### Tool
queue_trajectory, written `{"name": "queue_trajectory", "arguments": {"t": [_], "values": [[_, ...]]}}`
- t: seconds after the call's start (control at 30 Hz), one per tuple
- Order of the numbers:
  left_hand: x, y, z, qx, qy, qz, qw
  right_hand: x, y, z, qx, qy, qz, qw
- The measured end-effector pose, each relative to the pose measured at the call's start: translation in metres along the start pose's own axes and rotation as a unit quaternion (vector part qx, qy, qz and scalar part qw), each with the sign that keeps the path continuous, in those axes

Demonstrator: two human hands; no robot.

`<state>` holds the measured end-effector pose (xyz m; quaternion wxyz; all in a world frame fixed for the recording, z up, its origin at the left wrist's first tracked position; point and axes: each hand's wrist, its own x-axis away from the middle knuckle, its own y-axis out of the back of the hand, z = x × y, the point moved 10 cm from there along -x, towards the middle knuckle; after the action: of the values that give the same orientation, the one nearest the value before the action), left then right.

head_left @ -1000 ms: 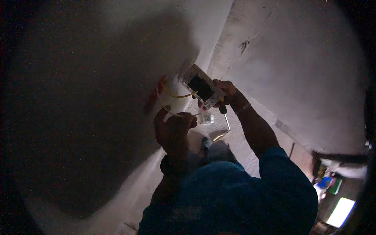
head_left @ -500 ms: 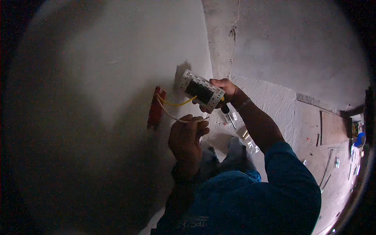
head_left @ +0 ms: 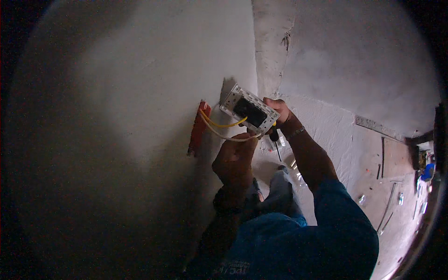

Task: The person prepares an electrical switch plate by loosening screws with a screwdriver, inserts wires from the wall into the switch, and secures them by tightening the screws with the screwdriver.

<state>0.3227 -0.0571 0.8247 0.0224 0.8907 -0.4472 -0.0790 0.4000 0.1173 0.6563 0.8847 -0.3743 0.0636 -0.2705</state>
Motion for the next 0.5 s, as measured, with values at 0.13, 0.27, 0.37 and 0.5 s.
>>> {"name": "queue_trajectory", "arguments": {"t": [0.13,0.27,0.37,0.5], "values": [[-0.003,0.008,0.000,-0.024,-0.032,-0.028,0.999,-0.007,0.021,-0.008,0.044,0.007,-0.060,0.997],[-0.006,0.008,-0.016,-0.095,-0.054,-0.053,0.993,0.003,0.001,0.001,0.044,0.033,0.026,0.998],[-0.007,0.004,-0.005,-0.122,-0.085,-0.042,0.988,0.008,-0.017,0.007,0.007,0.006,0.049,0.999],[-0.009,0.000,-0.007,-0.087,-0.109,-0.042,0.989,0.011,-0.004,0.004,0.001,0.012,0.073,0.997]]}}
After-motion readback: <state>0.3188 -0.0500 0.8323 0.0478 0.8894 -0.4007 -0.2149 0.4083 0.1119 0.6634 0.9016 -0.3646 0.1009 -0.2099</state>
